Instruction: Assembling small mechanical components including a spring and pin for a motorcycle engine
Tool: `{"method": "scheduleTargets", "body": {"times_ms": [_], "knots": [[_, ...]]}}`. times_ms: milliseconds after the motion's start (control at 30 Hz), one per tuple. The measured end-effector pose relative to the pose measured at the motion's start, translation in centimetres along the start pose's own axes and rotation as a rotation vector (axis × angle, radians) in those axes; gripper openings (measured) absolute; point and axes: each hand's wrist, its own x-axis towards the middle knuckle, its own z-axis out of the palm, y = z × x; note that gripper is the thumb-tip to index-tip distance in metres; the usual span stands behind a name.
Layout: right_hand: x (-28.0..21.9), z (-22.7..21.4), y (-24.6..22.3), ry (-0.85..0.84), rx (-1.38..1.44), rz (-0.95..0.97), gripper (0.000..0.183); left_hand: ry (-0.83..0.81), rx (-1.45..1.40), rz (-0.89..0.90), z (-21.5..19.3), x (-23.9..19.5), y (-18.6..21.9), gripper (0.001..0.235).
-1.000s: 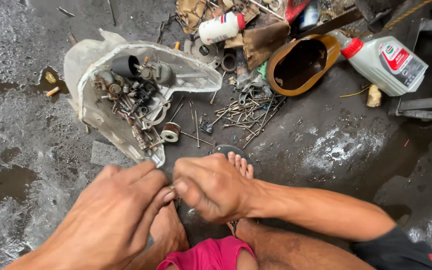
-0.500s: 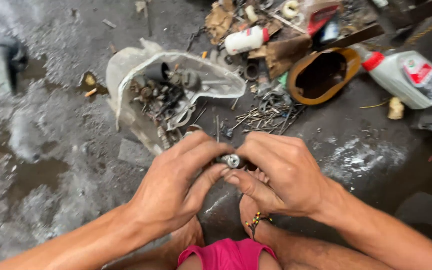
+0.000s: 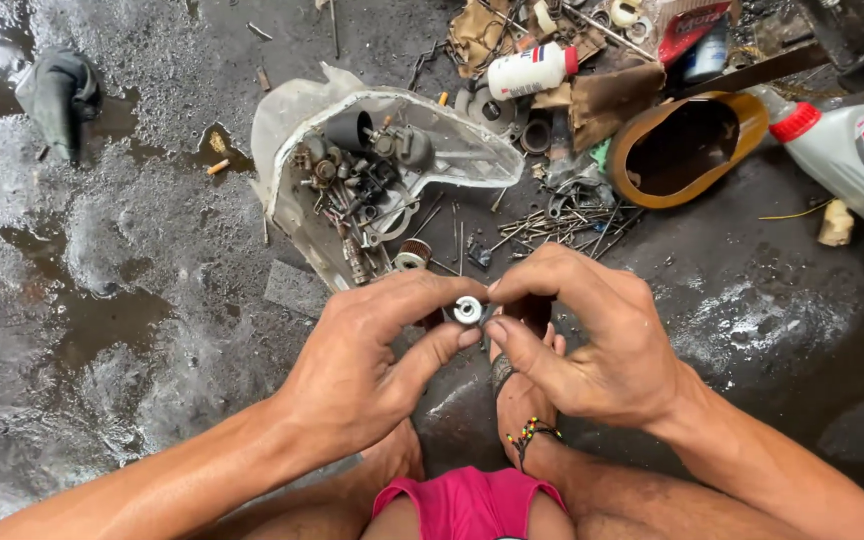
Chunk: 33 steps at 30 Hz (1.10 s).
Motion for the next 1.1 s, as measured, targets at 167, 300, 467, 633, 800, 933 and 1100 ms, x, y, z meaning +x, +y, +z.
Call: {"method": "scheduleTargets", "body": {"times_ms": [167, 300, 467, 633, 800, 933, 1100], "knots": [[0.1, 0.2, 0.2, -0.020, -0.006, -0.025, 0.014, -0.004, -0.090, -0.219, -0.2, -0.1, 0.5, 0.021], [0.3, 0.5, 0.3, -0.066, -0.054, -0.092, 0.028, 0.002, -0.365, -0.293, -0.4, -0.1, 1.1, 0.018], [0.6, 0.6, 0.2, -0.023, -0.137, -0.148, 0.020, -0.067, -0.214, -0.271, -0.8, -0.6, 1.2, 0.022], [0.8, 0.7, -0.1, -0.002, -0.161, -0.162, 0.015, -0.057, -0.195, -0.221, -1.0, -0.9, 1.3, 0.025], [0.9, 0.8, -0.2, -0.016, -0.103, -0.191, 0.016, -0.046, -0.187, -0.236, -1.1, -1.1, 1.2, 0.024], [0.8, 0.7, -0.2, 0.004, -0.113, -0.209, 0.012, -0.063, -0.087, -0.146, -0.9, -1.2, 0.9, 0.029], [0.9, 0.8, -0.1, 0.006, -0.118, -0.231, 0.013, 0.004, 0.222, 0.081, -0.6, -1.2, 0.8, 0.027]]}}
